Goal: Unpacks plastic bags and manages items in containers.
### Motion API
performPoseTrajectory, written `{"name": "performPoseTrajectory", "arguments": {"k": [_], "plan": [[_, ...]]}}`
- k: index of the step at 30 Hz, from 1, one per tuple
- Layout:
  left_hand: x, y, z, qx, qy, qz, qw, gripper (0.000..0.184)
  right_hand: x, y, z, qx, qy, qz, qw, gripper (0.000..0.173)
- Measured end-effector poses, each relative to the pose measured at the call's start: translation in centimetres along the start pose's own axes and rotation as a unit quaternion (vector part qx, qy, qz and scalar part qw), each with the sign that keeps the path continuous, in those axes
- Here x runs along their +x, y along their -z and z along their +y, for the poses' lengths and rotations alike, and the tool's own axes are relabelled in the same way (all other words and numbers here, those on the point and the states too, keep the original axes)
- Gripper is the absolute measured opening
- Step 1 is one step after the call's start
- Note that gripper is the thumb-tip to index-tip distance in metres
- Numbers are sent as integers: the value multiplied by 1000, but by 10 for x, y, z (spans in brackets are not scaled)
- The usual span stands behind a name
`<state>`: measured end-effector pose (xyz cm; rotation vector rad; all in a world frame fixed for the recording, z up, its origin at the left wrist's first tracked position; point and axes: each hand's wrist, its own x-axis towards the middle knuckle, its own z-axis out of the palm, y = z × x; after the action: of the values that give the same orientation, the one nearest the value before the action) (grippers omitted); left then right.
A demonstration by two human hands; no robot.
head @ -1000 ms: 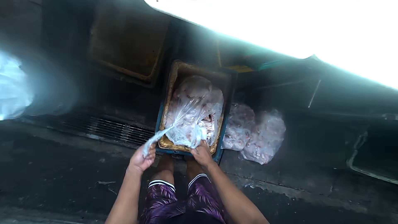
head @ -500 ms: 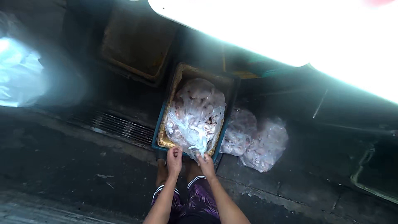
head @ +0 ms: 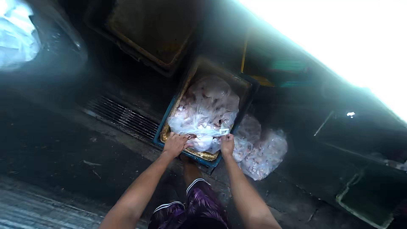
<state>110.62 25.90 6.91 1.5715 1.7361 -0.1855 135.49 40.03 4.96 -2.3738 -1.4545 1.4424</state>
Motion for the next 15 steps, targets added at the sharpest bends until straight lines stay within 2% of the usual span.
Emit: {"name": "performPoseTrajectory", "arguments": {"k": [3,5,8,10,12,13,15], "plan": [[-46,-26,-21,47,11,164,985,56,-35,9,-8,-223,61,-72,970,42],[-61,-38,-13,41,89,186,978,57,-57,12,-1,-259,115,-103,953,38],[-52,-41,8,-98,280,101,950,61,-97,10,13,-182,289,-168,925,28],[-47,-49,11,-243,336,44,909,62,-130,-3,11,-131,361,-199,902,22],[-55,-57,12,-391,321,27,862,61,-144,-26,7,-91,379,-208,897,24],[-61,-55,13,-427,314,27,848,61,-141,-38,4,-73,370,-222,899,25],[-68,-40,19,-415,318,-5,852,61,-128,-56,-11,-20,286,-296,911,34]]}}
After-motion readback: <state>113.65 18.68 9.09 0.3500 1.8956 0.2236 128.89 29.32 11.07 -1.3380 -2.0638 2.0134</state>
